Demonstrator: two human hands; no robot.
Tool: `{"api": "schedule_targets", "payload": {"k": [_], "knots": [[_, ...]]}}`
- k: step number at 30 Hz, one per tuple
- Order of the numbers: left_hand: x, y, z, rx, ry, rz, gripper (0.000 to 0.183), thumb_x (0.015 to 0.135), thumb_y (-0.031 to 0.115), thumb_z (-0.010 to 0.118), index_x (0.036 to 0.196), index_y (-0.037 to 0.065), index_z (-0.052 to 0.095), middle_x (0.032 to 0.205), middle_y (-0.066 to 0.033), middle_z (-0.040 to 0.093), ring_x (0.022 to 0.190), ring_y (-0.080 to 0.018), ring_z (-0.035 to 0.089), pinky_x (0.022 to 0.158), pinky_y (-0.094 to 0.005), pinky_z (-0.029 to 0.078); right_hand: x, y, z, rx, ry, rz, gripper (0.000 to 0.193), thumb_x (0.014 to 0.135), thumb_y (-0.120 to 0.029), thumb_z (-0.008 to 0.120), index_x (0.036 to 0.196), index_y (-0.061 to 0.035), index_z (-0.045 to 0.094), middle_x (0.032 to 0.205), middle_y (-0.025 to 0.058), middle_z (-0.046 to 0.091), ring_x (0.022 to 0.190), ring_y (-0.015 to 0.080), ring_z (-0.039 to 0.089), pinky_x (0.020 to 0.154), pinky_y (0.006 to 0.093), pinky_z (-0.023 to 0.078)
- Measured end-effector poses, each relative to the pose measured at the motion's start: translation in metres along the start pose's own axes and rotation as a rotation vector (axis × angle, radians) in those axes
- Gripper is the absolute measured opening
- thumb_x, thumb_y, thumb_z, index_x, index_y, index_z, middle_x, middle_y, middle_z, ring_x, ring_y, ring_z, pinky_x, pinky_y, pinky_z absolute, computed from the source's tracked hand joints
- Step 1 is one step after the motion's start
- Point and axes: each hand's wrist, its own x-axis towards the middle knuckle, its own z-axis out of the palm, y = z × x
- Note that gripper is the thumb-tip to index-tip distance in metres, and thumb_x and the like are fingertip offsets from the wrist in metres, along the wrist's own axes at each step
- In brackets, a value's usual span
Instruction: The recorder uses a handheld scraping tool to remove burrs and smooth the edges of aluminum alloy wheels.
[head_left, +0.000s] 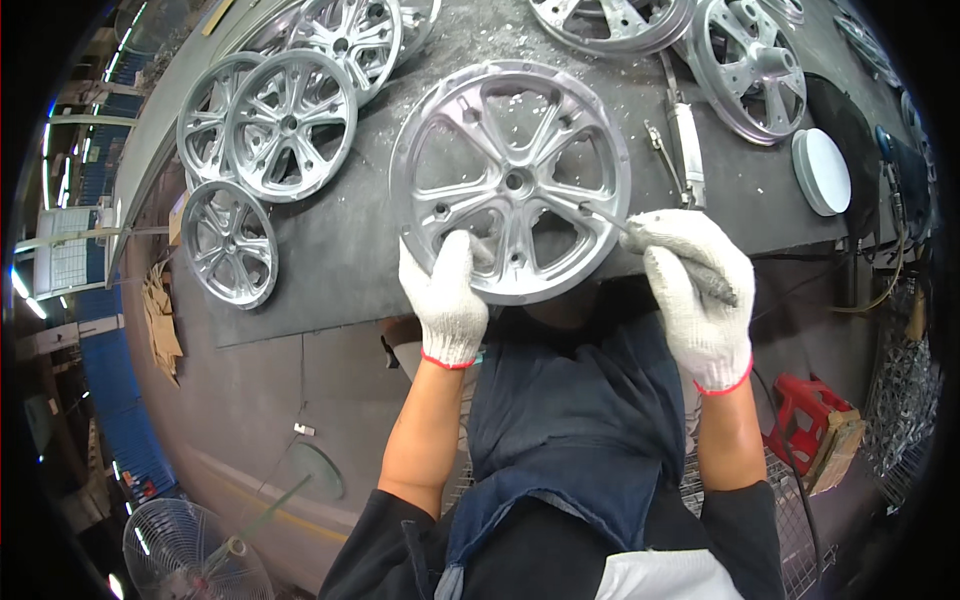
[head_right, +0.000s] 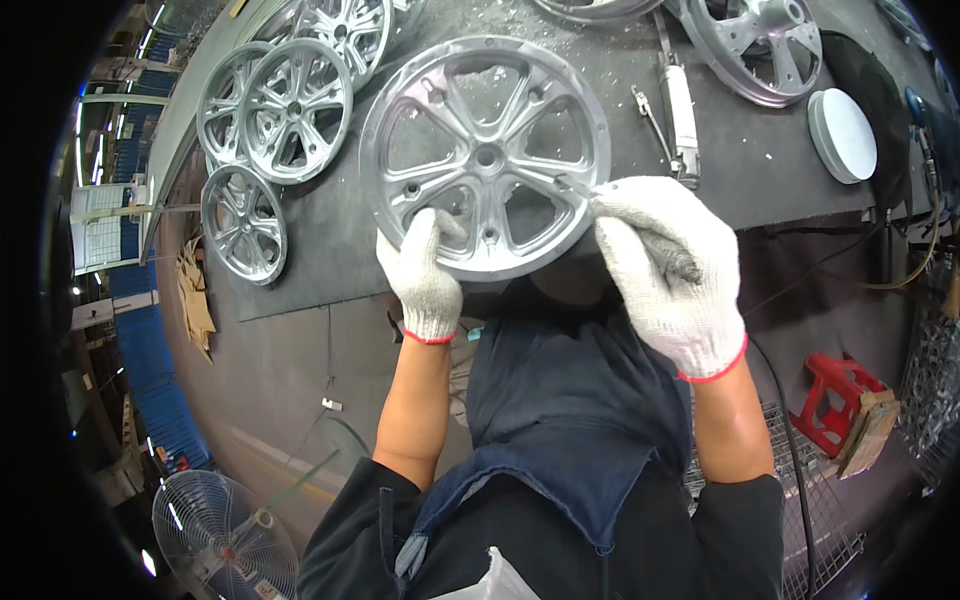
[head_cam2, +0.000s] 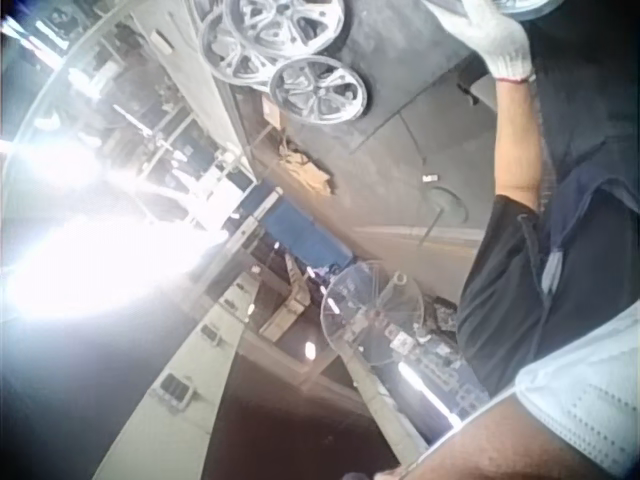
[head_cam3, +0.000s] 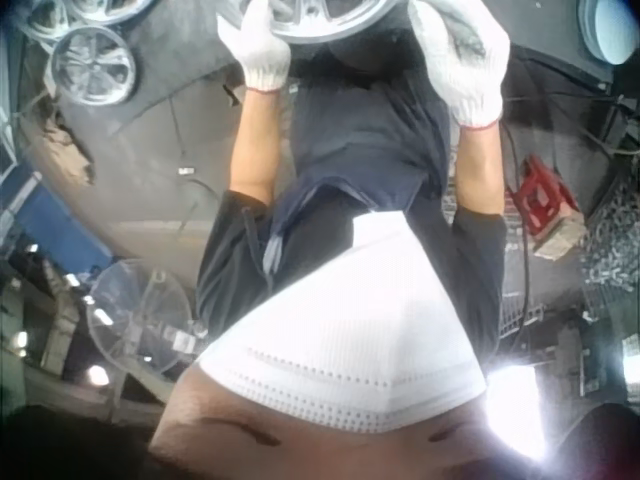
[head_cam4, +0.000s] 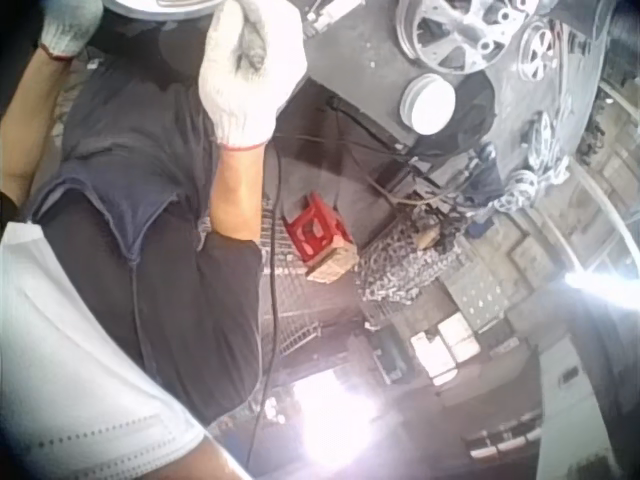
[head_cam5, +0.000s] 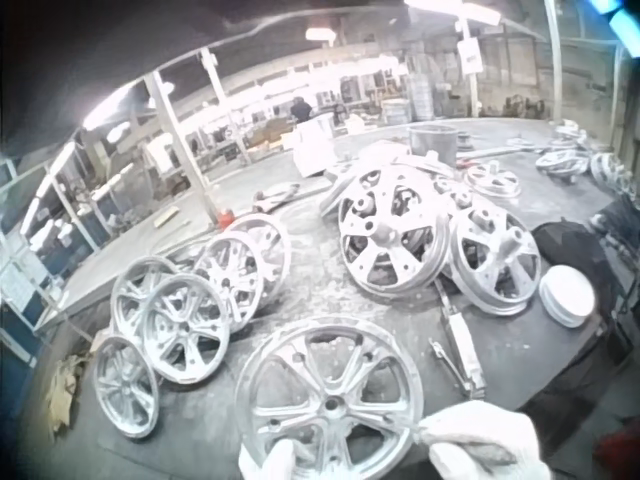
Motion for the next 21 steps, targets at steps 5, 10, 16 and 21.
{"api": "schedule_targets", "payload": {"k": [5,10,16,21], "knots": [[-0.002,-0.004,0.007,-0.036,0.091,-0.041,0.027,0.102,-0.002,0.060,0.129,-0.005,0.058,0.096,-0.0065,0.070,0.082,-0.0123,0.065,0.077,-0.0281,0.054,0.000,-0.003,-0.002,0.066,0.045,0.143,0.018,0.101,0.008,0.064,0.117,0.0077,0.072,0.112,0.0115,0.075,0.101,0.0141,0.072,0.086,0.0265,0.058],[-0.003,-0.001,0.001,-0.022,-0.015,-0.004,0.028,0.103,-0.001,0.059,0.130,-0.006,0.058,0.099,-0.0065,0.070,0.083,-0.0118,0.065,0.077,-0.0274,0.053,-0.015,-0.019,-0.001,-0.177,-0.085,-0.246,0.023,0.088,0.009,0.068,0.108,0.0052,0.077,0.105,0.0171,0.079,0.100,0.0295,0.076,0.090,0.0384,0.059],[-0.003,-0.003,0.001,-0.057,0.062,-0.046,0.032,0.103,0.000,0.060,0.135,-0.005,0.058,0.108,-0.0071,0.071,0.089,-0.0110,0.065,0.082,-0.0269,0.053,-0.023,-0.015,0.022,-0.162,-0.258,-0.220,0.032,0.081,0.004,0.078,0.113,-0.0018,0.078,0.109,0.0168,0.079,0.101,0.0334,0.077,0.090,0.0390,0.061],[-0.002,0.000,0.004,-0.062,0.036,-0.037,0.032,0.103,0.001,0.061,0.134,-0.005,0.058,0.110,-0.0068,0.071,0.091,-0.0105,0.064,0.083,-0.0267,0.052,-0.022,-0.015,0.027,-0.180,-0.248,-0.250,0.031,0.080,0.003,0.079,0.110,-0.0030,0.078,0.109,0.0150,0.079,0.101,0.0337,0.077,0.089,0.0396,0.061]]}}
